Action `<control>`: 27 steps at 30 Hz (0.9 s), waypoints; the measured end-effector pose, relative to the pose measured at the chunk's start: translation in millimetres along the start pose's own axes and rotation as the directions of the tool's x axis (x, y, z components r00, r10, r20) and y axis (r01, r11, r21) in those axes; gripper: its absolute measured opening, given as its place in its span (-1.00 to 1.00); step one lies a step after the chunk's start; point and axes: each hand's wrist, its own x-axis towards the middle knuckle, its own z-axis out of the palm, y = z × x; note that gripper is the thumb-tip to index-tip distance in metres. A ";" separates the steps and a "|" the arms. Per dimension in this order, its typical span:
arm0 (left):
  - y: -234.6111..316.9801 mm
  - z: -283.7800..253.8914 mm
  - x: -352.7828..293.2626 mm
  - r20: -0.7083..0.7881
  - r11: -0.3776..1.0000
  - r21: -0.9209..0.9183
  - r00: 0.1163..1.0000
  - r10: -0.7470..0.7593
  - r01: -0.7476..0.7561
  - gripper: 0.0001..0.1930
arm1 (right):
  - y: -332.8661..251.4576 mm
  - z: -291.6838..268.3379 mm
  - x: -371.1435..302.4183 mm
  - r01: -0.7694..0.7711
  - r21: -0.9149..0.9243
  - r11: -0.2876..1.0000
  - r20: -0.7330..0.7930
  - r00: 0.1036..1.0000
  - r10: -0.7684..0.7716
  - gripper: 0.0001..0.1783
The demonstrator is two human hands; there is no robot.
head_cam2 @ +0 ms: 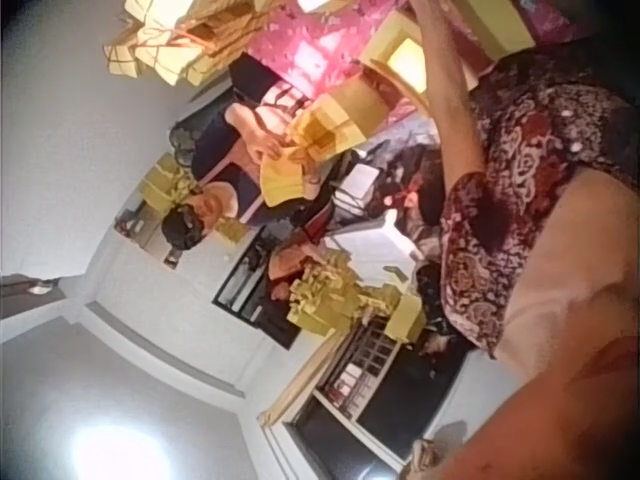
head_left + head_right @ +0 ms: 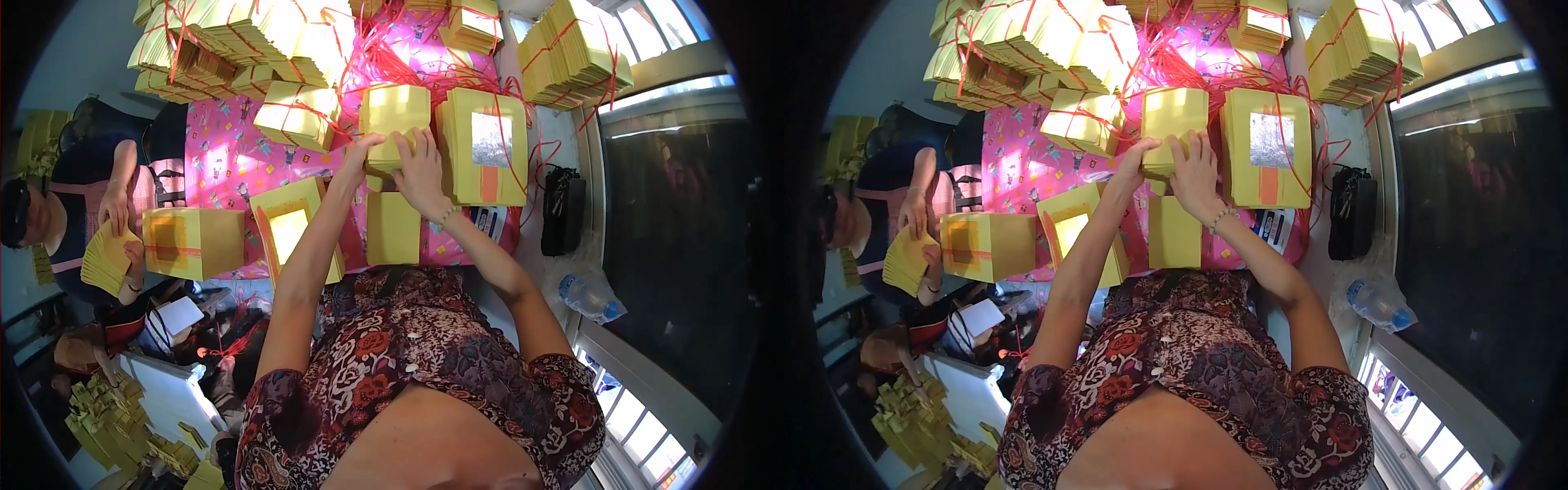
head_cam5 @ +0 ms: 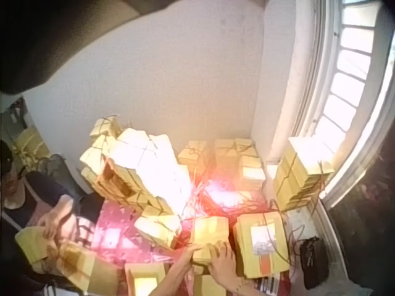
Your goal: Bundling stacks of yellow paper with red ribbon.
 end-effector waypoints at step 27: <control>-72.8 -188.9 -208.3 -0.348 0.435 0.895 0.462 0.816 -0.094 -0.46 | -89.3 99.1 -102.2 -0.608 0.658 0.445 0.594 0.782 0.190 -0.13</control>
